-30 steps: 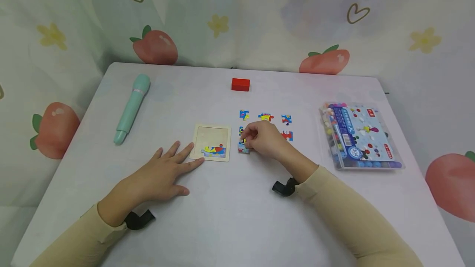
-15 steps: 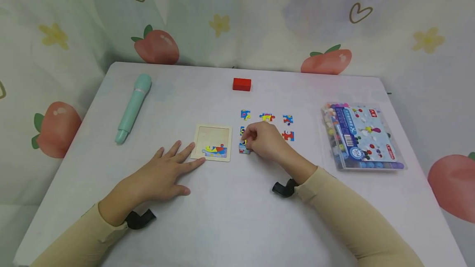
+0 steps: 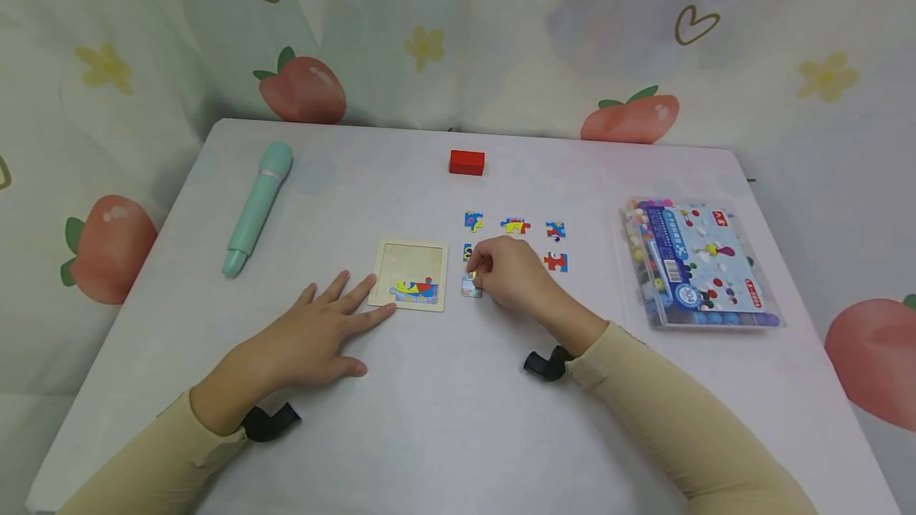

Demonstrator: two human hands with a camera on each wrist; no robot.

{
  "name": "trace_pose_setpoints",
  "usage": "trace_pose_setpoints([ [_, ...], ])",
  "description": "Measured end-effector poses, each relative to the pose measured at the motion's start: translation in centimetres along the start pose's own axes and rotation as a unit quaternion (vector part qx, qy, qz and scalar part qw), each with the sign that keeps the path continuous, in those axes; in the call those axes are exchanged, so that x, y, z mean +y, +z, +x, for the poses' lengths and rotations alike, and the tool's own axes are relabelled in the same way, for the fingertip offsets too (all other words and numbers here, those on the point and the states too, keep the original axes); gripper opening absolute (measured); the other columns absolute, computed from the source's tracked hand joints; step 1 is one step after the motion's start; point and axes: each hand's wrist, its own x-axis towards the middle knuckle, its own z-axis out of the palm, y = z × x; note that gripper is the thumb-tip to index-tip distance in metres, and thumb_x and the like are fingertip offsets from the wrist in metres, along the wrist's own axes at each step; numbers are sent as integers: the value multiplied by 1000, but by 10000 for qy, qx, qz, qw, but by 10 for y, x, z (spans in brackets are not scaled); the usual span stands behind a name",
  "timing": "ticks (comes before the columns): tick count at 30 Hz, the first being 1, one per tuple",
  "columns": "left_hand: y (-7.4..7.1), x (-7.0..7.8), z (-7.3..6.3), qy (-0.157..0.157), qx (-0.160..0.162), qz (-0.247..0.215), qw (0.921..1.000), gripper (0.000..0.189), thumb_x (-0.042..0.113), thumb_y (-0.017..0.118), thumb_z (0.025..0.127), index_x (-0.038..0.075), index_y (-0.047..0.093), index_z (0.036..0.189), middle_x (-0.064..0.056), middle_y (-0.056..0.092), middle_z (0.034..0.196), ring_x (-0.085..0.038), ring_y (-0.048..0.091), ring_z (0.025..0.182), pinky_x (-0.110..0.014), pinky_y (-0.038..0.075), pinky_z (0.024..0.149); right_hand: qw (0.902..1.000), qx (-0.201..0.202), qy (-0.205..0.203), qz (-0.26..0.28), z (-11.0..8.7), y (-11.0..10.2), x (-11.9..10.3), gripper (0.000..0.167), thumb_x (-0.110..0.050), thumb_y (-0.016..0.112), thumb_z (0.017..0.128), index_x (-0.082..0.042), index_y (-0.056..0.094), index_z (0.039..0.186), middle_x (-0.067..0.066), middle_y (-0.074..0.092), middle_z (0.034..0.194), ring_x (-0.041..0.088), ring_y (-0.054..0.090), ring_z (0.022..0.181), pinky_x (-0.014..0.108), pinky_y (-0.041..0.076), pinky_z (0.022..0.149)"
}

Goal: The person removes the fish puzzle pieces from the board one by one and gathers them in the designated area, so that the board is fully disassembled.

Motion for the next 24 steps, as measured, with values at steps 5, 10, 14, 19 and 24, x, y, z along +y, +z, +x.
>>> trace_pose_setpoints([
  [5, 0, 1, 0, -11, -3, 7, 10000, 88, 53, 81, 92, 43, 37, 167, -5, 13, 183, -45, 5, 169, -78, 17, 128, 9999, 46, -34, -98, -1, 2, -1, 13, -9, 83, 93, -16, 80, 103, 6, 70, 95, 25, 62, 100, 29, 55, 73],
  [10, 0, 1, -1, 6, 21, 0, 10000, 88, 52, 82, 91, 43, 37, 167, -6, 14, 183, -45, 6, 169, -78, 17, 128, 9996, 155, -209, -105, -3, 0, -1, 14, -9, 83, 93, -15, 79, 104, 6, 68, 97, 26, 62, 99, 30, 55, 74],
  [14, 0, 1, -1, -3, 17, -9, 10000, 88, 52, 82, 92, 43, 37, 167, -6, 13, 183, -45, 6, 169, -78, 17, 128, 9986, 401, -348, -24, -1, -4, -4, 15, -8, 80, 95, -14, 78, 108, 7, 67, 98, 26, 63, 97, 33, 55, 77],
  [19, 0, 1, 0, -39, -10, -11, 10000, 87, 53, 81, 92, 43, 37, 166, -6, 13, 183, -45, 6, 169, -78, 17, 128, 9980, 329, -503, 179, 2, -3, -15, 21, -10, 79, 96, -14, 77, 116, 5, 69, 107, 25, 64, 100, 32, 58, 79],
  [24, 0, 1, 1, -30, -52, 5, 10000, 87, 54, 81, 92, 44, 37, 166, -6, 13, 183, -45, 6, 169, -79, 17, 127, 9959, -31, -800, 421, 2, 10, -32, 27, -8, 81, 95, -15, 77, 120, 5, 70, 113, 24, 64, 99, 30, 59, 78],
])
